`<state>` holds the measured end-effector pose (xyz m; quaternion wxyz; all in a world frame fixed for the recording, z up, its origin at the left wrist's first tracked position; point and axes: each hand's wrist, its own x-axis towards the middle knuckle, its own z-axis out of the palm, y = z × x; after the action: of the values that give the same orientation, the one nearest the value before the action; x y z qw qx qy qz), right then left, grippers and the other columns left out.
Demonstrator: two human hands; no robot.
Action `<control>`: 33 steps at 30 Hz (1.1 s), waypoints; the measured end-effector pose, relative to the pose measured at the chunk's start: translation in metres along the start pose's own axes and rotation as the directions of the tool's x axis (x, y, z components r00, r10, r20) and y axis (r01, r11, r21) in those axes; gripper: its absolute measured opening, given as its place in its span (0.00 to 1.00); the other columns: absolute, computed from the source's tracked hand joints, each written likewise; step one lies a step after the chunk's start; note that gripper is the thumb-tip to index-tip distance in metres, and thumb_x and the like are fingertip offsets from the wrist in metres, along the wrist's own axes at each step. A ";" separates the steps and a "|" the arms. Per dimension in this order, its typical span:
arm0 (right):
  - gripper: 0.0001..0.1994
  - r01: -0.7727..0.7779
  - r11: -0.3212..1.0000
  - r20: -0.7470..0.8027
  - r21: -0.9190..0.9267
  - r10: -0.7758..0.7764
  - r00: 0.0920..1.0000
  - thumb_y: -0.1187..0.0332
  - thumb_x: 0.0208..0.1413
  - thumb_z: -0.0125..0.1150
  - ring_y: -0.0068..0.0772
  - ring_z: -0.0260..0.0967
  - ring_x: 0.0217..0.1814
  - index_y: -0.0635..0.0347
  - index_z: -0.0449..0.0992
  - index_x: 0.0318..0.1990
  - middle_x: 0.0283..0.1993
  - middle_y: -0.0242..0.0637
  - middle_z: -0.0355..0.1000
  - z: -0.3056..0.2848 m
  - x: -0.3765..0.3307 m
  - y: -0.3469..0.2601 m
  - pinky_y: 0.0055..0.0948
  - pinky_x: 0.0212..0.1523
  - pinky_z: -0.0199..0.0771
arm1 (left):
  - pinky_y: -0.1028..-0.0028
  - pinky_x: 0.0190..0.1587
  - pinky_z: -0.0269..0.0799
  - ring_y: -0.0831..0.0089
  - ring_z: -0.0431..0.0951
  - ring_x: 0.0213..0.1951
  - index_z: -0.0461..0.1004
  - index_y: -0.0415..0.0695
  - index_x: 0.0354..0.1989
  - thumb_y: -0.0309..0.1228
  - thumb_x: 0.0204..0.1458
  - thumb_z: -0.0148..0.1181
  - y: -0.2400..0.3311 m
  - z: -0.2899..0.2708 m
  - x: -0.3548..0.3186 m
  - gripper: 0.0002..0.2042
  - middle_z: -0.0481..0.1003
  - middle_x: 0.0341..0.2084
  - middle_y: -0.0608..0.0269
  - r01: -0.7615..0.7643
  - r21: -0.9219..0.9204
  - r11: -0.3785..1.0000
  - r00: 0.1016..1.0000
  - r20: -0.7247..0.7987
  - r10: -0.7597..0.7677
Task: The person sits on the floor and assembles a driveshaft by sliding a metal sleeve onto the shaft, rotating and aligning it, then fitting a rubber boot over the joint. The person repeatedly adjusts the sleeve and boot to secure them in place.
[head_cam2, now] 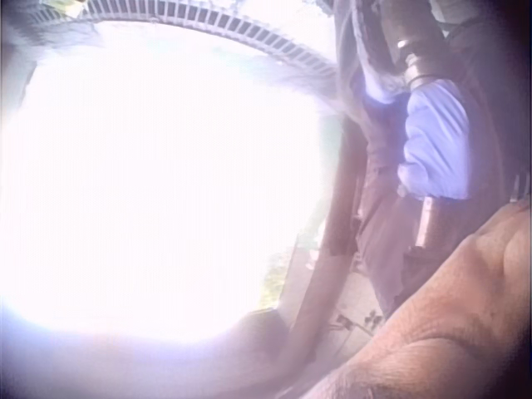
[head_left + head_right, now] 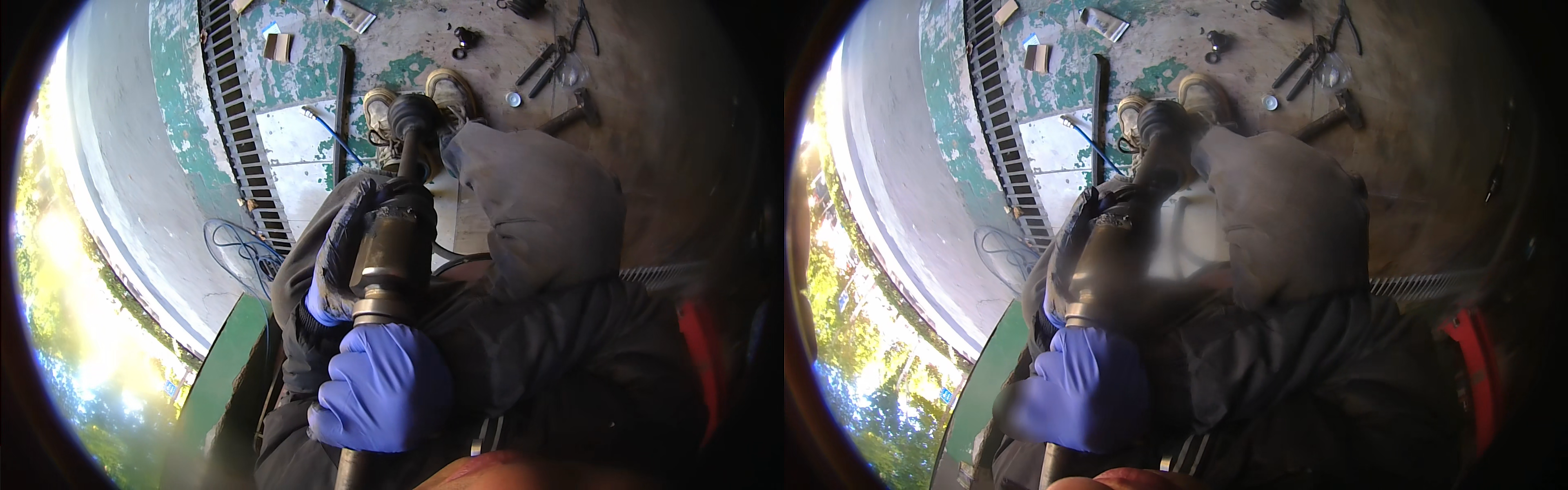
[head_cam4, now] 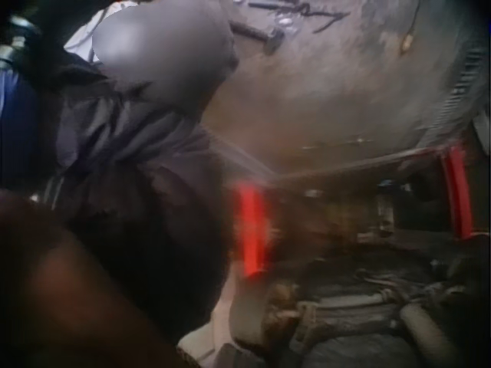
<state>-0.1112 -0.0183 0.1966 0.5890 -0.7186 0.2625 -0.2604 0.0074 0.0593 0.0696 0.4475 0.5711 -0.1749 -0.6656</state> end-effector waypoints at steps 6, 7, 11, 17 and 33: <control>0.11 0.066 0.995 0.215 0.071 -0.080 0.973 0.61 0.30 0.65 0.34 0.68 0.27 0.44 0.76 0.27 0.22 0.27 0.63 -0.011 0.004 0.002 0.32 0.24 0.66 | 0.67 0.66 0.68 0.69 0.73 0.61 0.67 0.39 0.67 0.29 0.62 0.65 0.001 0.006 -0.004 0.26 0.73 0.61 0.58 0.065 0.069 0.996 0.996 -0.066 -0.061; 0.11 0.071 0.995 0.212 0.075 -0.085 0.974 0.60 0.31 0.66 0.34 0.69 0.28 0.44 0.77 0.27 0.22 0.28 0.63 -0.010 0.005 0.002 0.32 0.24 0.66 | 0.67 0.67 0.68 0.69 0.73 0.62 0.67 0.40 0.68 0.30 0.61 0.66 0.004 0.007 -0.008 0.27 0.72 0.62 0.58 0.064 0.139 0.988 0.994 -0.097 -0.050; 0.12 -0.072 0.995 0.264 0.062 0.054 0.963 0.60 0.31 0.67 0.35 0.70 0.28 0.42 0.78 0.30 0.23 0.28 0.64 -0.011 0.011 -0.003 0.32 0.24 0.68 | 0.66 0.69 0.65 0.68 0.72 0.63 0.65 0.40 0.69 0.32 0.56 0.73 0.009 0.004 -0.013 0.34 0.72 0.63 0.56 -0.045 0.000 0.999 0.993 -0.109 0.045; 0.12 0.040 0.992 0.271 0.120 -0.071 0.960 0.63 0.36 0.69 0.35 0.71 0.30 0.47 0.81 0.33 0.24 0.29 0.66 -0.016 0.015 0.006 0.34 0.25 0.70 | 0.63 0.72 0.61 0.66 0.70 0.66 0.57 0.39 0.73 0.34 0.52 0.77 -0.001 -0.005 -0.012 0.43 0.68 0.66 0.54 -0.054 -0.026 0.998 0.998 -0.013 0.054; 0.23 -0.244 0.808 0.564 0.536 -0.127 0.816 0.61 0.51 0.67 0.41 0.71 0.43 0.62 0.72 0.52 0.40 0.39 0.71 -0.049 0.040 0.065 0.48 0.49 0.72 | 0.61 0.73 0.59 0.62 0.68 0.67 0.51 0.36 0.75 0.39 0.37 0.85 0.016 -0.004 -0.019 0.59 0.66 0.67 0.52 -0.161 -0.098 0.982 0.985 -0.075 0.154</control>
<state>-0.1203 -0.0915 0.1437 0.8399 -0.5367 0.0021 -0.0800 0.0159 0.0667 0.0916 0.5333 0.5534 -0.1696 -0.6169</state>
